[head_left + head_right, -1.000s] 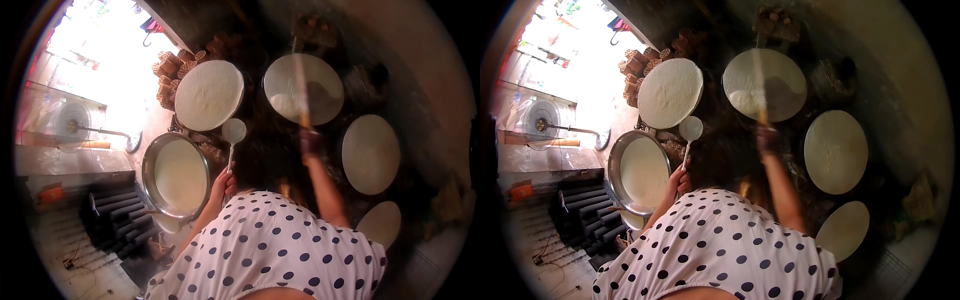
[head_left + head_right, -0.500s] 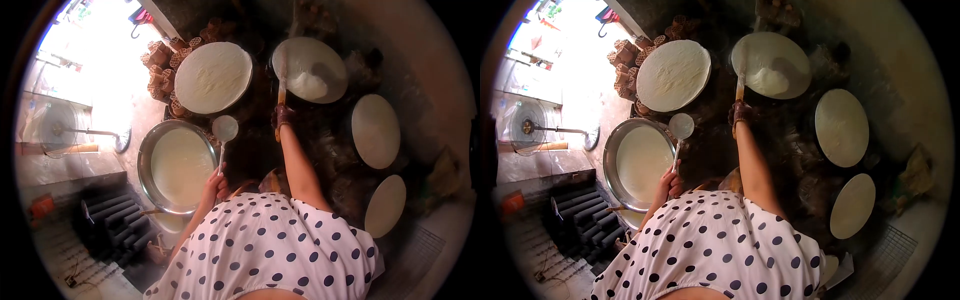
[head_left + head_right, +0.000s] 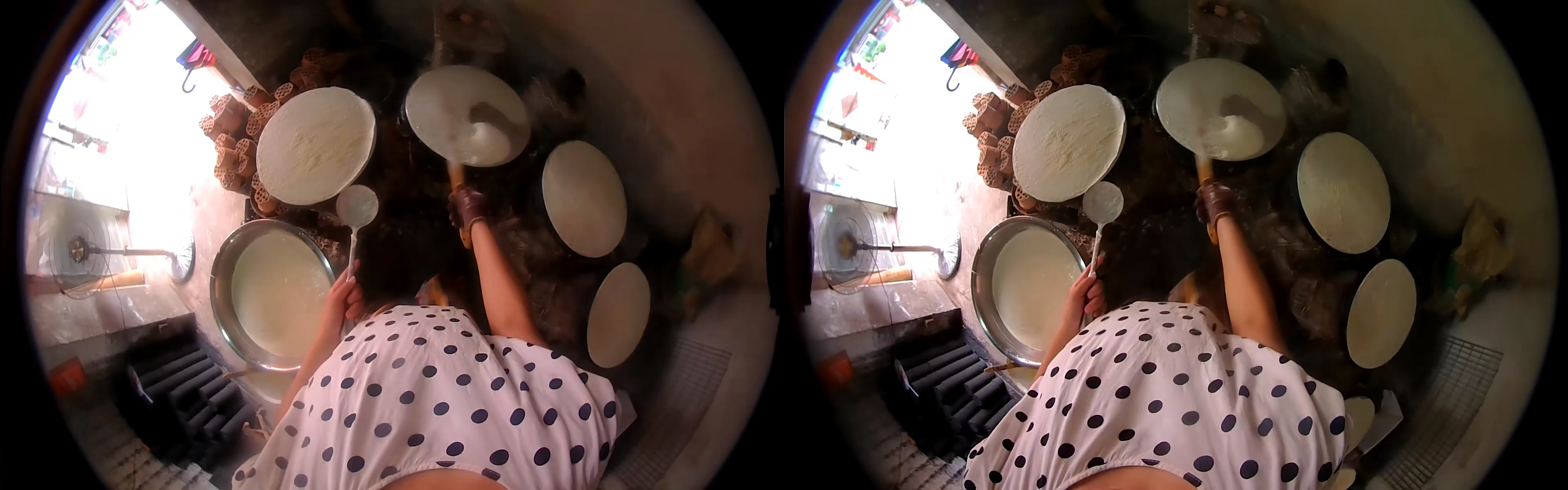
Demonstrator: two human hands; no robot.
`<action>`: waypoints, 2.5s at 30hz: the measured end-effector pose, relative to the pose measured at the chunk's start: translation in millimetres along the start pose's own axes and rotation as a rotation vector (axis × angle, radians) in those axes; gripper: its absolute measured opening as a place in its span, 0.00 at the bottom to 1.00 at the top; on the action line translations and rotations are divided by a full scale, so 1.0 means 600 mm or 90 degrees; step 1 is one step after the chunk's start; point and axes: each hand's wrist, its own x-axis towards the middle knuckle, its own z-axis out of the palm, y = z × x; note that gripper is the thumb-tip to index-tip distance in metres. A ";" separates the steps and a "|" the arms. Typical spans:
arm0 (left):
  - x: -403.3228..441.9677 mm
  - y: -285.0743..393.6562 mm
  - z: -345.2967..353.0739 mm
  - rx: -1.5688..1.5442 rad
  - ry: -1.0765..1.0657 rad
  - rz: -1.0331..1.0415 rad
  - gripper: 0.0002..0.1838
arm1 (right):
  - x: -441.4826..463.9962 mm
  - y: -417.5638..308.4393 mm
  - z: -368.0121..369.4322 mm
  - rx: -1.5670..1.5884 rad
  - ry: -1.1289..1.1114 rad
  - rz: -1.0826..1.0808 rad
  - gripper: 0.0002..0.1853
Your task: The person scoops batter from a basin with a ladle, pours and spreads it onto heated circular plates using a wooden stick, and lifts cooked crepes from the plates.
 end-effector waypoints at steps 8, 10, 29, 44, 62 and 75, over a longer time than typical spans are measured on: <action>0.040 0.009 0.061 -0.046 -0.092 -0.005 0.20 | 0.009 -0.003 -0.237 -0.128 0.098 -0.057 0.15; 0.052 0.012 0.091 -0.034 -0.097 -0.002 0.20 | 0.038 -0.039 -0.262 -0.169 0.120 -0.055 0.14; 0.098 0.014 0.195 -0.041 -0.119 -0.003 0.22 | 0.045 -0.187 -0.239 -0.031 0.026 -0.033 0.19; 0.052 0.060 0.241 0.114 -0.172 0.143 0.25 | 0.067 -0.069 -0.229 -0.268 0.229 -0.311 0.21; 0.253 0.047 0.180 0.268 -0.033 -0.032 0.18 | 0.046 -0.116 -0.222 -0.244 0.026 -0.388 0.19; 0.448 0.027 0.318 0.370 0.057 0.108 0.17 | 0.065 0.084 -0.104 -0.484 0.362 -0.602 0.23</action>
